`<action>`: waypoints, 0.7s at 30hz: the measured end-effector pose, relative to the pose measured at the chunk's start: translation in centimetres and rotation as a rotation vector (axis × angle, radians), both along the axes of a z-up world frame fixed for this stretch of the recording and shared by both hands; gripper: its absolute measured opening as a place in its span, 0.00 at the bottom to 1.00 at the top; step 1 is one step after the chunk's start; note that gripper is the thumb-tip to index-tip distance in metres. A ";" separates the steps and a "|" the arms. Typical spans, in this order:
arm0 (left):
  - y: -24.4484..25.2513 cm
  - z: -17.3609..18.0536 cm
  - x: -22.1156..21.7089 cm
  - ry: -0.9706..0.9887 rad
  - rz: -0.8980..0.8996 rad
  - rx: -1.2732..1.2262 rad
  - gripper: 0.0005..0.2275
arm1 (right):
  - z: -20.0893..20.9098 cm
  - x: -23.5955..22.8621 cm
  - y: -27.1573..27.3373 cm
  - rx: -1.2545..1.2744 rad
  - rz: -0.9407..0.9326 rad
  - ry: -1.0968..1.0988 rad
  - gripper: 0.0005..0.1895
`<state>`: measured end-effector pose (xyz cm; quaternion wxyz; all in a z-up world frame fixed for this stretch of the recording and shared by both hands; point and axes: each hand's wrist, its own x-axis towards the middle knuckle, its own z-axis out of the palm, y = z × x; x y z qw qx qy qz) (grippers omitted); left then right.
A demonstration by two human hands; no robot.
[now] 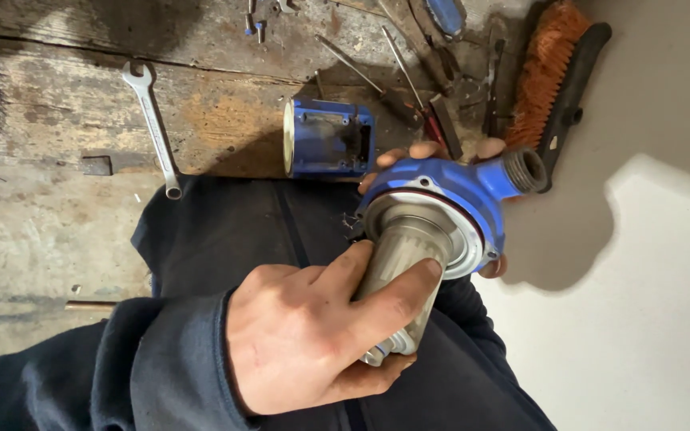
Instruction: The person uses an Allen key to tighten screws on a blue mechanical housing, then removes a cylindrical metal component. They insert the metal part into the housing, rotate it to check alignment, and use a screwdriver to adjust a white circular component inside the housing.
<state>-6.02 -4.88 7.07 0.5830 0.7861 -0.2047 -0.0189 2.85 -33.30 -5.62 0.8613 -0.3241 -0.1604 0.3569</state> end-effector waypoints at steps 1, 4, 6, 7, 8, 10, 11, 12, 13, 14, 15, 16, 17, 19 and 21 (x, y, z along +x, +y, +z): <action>-0.1 0.0 0.0 0.002 0.001 0.001 0.34 | -1.2 -0.2 -1.1 0.001 0.001 0.002 0.64; -0.1 -0.1 -0.1 0.015 0.003 -0.002 0.33 | -1.8 -0.7 -0.5 -0.114 -0.090 0.332 0.56; 0.0 0.0 0.0 -0.009 0.028 0.007 0.34 | 2.2 -0.6 4.9 0.113 -0.235 -0.072 0.58; 0.0 0.0 0.1 -0.009 0.027 0.008 0.34 | 2.3 -0.4 5.1 0.113 -0.236 -0.072 0.58; 0.0 0.0 0.1 -0.004 0.031 -0.007 0.34 | 2.4 -0.3 5.3 0.159 -0.223 -0.097 0.57; 0.1 -0.1 0.2 -0.001 0.036 -0.019 0.34 | 2.4 0.3 4.8 0.209 -0.211 -0.123 0.55; 0.1 -0.1 0.1 0.006 0.043 -0.015 0.33 | 2.4 0.4 3.9 0.167 -0.154 -0.084 0.58; 0.1 -0.1 0.1 0.012 0.049 -0.011 0.32 | 2.4 0.5 2.9 0.125 -0.097 -0.046 0.60; 0.1 -0.5 0.3 0.013 0.046 -0.011 0.32 | 2.6 0.7 2.8 0.125 -0.100 -0.046 0.60; 0.1 -0.8 0.5 0.036 0.034 -0.021 0.31 | 2.7 0.8 2.6 0.056 -0.030 -0.015 0.58; 0.2 -1.1 0.7 0.057 0.023 -0.030 0.31 | 2.9 1.1 2.4 -0.013 0.039 0.015 0.58; 0.4 -1.9 1.0 0.056 0.021 -0.029 0.31 | 3.1 0.7 3.3 -0.012 0.037 0.014 0.58; 0.6 -2.6 1.4 0.060 0.055 -0.128 0.28 | 3.4 0.4 4.3 0.053 -0.082 0.023 0.56; 1.4 -3.6 2.1 0.063 0.081 -0.224 0.25 | 3.9 -0.4 4.6 0.121 -0.209 0.032 0.55; 2.4 -3.9 2.8 0.295 0.076 -0.227 0.26 | 4.2 -1.2 3.5 -0.412 -0.269 -0.083 0.54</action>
